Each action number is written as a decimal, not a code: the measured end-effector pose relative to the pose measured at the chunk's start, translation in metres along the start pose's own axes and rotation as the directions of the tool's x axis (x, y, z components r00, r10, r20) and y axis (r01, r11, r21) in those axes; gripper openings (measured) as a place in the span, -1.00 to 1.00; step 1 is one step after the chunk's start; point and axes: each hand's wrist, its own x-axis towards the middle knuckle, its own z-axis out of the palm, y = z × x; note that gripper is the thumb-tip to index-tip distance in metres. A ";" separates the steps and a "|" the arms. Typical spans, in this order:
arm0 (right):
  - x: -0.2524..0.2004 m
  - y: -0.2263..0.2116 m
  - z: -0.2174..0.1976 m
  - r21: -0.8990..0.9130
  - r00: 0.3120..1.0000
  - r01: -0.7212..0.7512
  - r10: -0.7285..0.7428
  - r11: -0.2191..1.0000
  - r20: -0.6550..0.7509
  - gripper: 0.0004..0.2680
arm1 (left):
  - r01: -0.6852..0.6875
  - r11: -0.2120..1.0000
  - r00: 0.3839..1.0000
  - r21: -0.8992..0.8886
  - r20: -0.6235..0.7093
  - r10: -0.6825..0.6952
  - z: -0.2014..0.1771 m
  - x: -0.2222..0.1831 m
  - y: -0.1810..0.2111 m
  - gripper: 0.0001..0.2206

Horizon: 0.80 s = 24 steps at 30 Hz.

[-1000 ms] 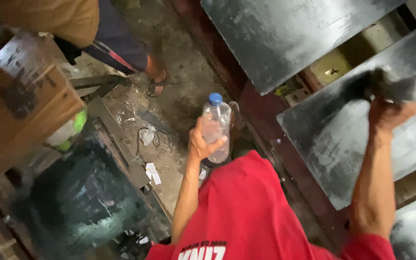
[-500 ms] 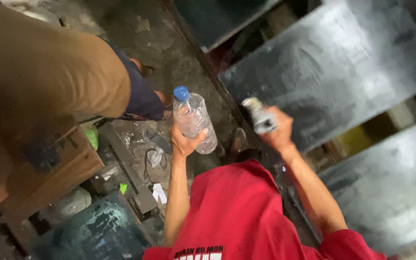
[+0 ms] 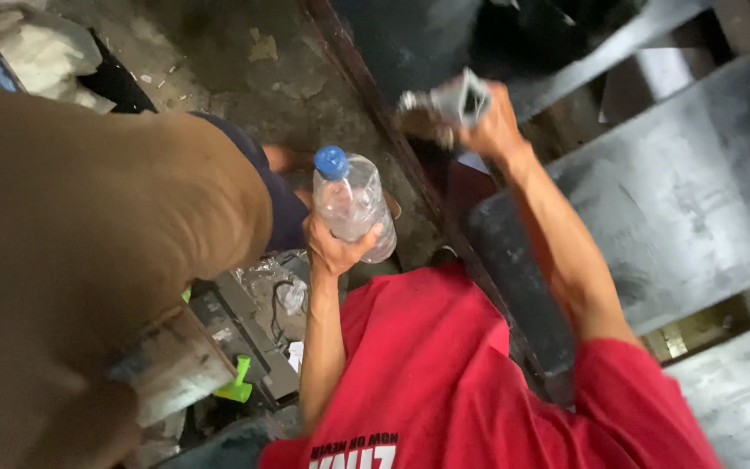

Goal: The person is applying adhesive to several black boards using a brush and a plastic bottle containing the adhesive.

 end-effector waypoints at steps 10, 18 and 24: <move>0.115 0.070 0.094 -0.061 0.978 0.032 -0.019 0.998 0.207 -0.78 | 0.396 0.906 0.907 -0.149 0.218 -0.361 -0.011 0.086 -0.077 -0.42; 0.002 -0.076 -0.075 0.049 0.824 -0.297 0.230 0.954 0.518 -0.76 | 0.517 0.850 0.846 -0.099 0.211 -0.490 -0.009 0.121 -0.086 -0.26; 0.040 0.002 -0.033 0.236 0.905 -0.375 0.300 0.897 0.301 -0.67 | 0.475 0.878 0.877 -0.055 0.105 -0.468 0.008 0.162 -0.101 -0.23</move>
